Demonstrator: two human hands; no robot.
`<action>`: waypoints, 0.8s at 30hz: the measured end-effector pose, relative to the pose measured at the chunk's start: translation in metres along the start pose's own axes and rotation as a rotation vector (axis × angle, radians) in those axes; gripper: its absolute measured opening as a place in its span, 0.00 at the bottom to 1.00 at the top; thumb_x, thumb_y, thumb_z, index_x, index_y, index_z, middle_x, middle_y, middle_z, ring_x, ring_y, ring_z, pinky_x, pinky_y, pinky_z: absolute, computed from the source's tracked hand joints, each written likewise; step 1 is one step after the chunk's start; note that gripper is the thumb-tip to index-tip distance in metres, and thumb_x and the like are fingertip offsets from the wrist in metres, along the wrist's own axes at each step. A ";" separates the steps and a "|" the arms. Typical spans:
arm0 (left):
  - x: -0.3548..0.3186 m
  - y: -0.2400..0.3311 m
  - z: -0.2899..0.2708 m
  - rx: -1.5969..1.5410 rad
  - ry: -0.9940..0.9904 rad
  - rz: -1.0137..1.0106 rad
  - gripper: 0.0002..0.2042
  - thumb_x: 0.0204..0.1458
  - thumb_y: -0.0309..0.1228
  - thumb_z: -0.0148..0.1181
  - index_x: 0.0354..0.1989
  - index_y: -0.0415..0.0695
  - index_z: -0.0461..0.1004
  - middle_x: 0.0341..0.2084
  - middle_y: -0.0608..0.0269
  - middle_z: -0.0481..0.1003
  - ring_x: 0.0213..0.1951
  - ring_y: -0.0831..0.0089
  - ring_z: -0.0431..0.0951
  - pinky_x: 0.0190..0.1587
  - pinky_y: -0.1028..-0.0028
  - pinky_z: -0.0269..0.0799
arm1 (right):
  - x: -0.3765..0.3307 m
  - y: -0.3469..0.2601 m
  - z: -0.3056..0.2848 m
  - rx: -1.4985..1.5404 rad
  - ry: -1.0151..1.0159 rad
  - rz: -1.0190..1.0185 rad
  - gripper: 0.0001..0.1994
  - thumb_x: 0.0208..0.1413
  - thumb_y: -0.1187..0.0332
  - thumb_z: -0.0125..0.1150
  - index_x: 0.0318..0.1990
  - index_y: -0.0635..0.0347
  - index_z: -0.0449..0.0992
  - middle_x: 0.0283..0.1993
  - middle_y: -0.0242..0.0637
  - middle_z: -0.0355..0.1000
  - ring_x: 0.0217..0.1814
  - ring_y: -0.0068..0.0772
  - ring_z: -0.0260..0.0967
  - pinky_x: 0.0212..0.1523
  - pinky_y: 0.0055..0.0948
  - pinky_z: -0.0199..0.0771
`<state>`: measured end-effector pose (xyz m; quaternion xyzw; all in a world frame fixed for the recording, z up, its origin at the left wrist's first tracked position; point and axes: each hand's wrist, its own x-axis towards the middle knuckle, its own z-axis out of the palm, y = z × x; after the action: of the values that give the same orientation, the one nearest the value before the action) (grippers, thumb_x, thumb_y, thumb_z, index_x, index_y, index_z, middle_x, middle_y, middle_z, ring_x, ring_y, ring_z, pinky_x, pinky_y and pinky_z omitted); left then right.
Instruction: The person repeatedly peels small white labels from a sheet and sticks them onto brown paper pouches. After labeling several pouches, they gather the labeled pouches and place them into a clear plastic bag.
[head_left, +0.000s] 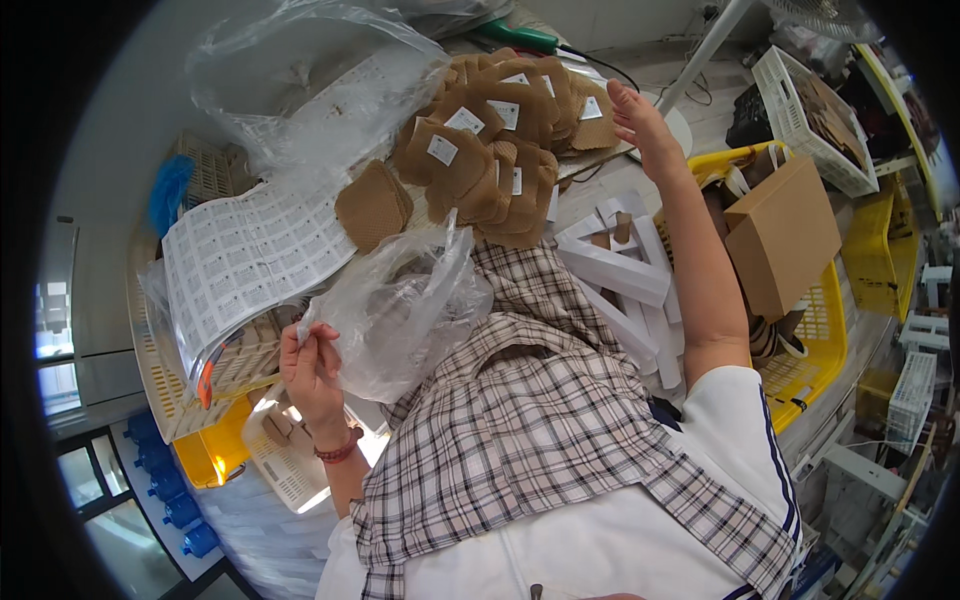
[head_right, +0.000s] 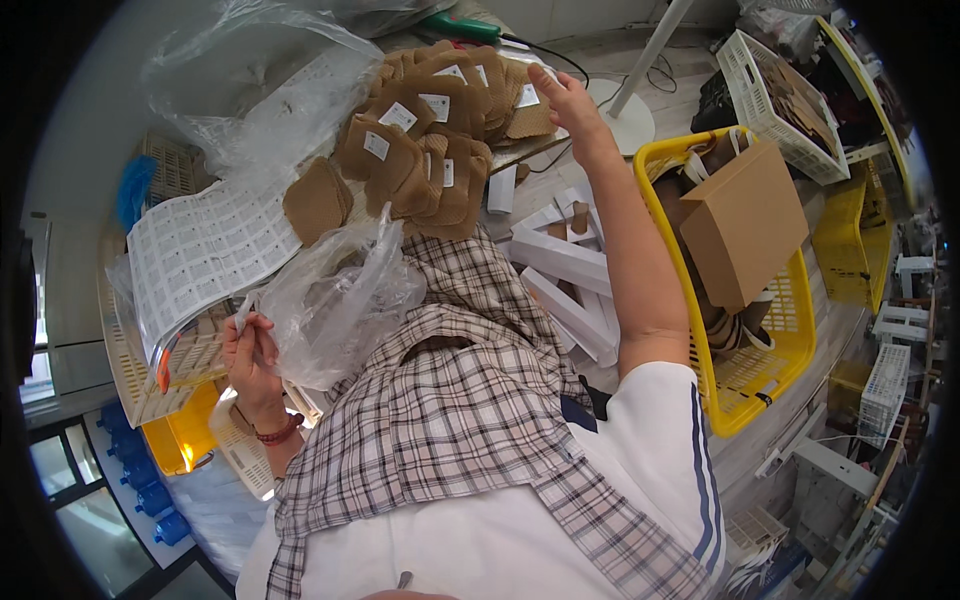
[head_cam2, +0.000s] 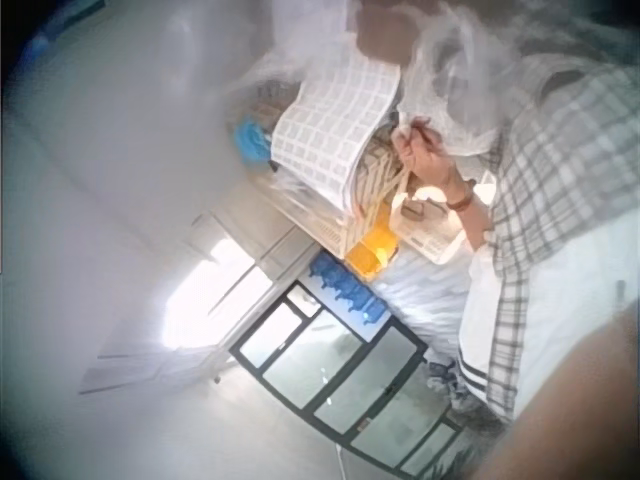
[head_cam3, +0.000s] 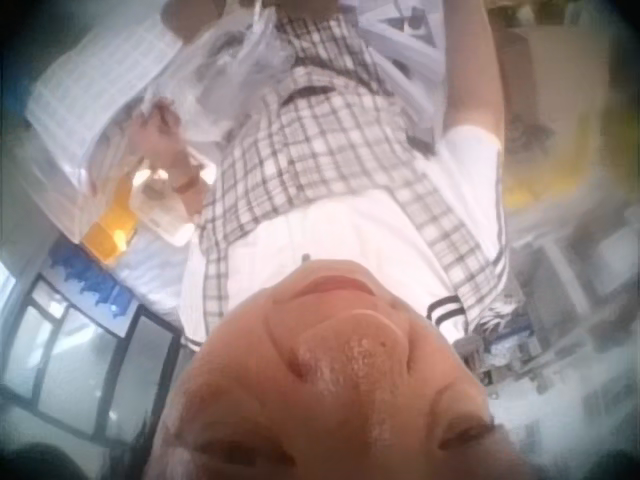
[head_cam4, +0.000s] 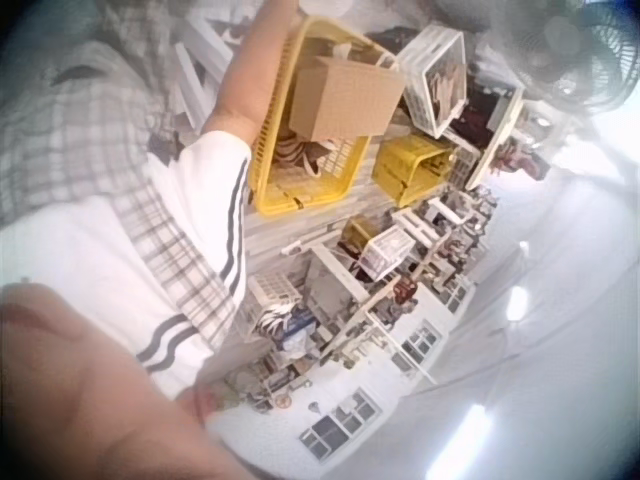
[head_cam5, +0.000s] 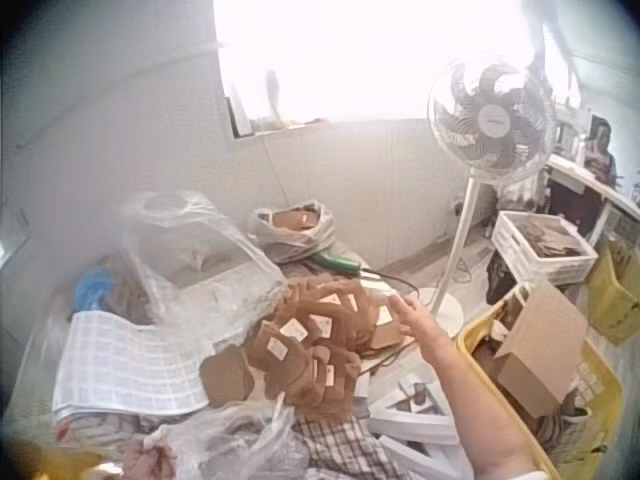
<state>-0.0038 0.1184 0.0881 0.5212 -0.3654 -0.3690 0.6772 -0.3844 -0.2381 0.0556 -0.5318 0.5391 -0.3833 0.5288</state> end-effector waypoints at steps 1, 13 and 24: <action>0.001 -0.003 0.003 0.024 0.004 0.017 0.08 0.63 0.27 0.47 0.42 0.40 0.74 0.32 0.58 0.78 0.18 0.84 0.60 0.24 0.85 0.54 | 0.001 -0.004 0.010 -0.066 0.065 0.015 0.60 0.39 0.25 0.62 0.70 0.65 0.53 0.66 0.54 0.58 0.70 0.47 0.55 0.67 0.42 0.57; -0.001 -0.024 -0.008 -0.038 0.059 -0.053 0.08 0.63 0.26 0.47 0.41 0.40 0.75 0.30 0.61 0.78 0.21 0.85 0.63 0.25 0.84 0.57 | -0.086 0.019 0.116 -0.388 0.274 -0.300 0.58 0.39 0.42 0.75 0.70 0.66 0.48 0.65 0.54 0.56 0.69 0.51 0.54 0.68 0.43 0.55; -0.006 -0.036 -0.013 -0.163 0.124 -0.093 0.09 0.61 0.24 0.48 0.42 0.39 0.76 0.30 0.57 0.79 0.20 0.83 0.64 0.26 0.83 0.59 | -0.123 0.045 0.168 0.259 0.243 0.069 0.50 0.43 0.58 0.79 0.67 0.67 0.49 0.63 0.50 0.60 0.61 0.37 0.62 0.61 0.32 0.64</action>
<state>0.0005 0.1230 0.0495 0.5027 -0.2669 -0.3954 0.7210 -0.2428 -0.0862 0.0068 -0.3901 0.5630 -0.4927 0.5368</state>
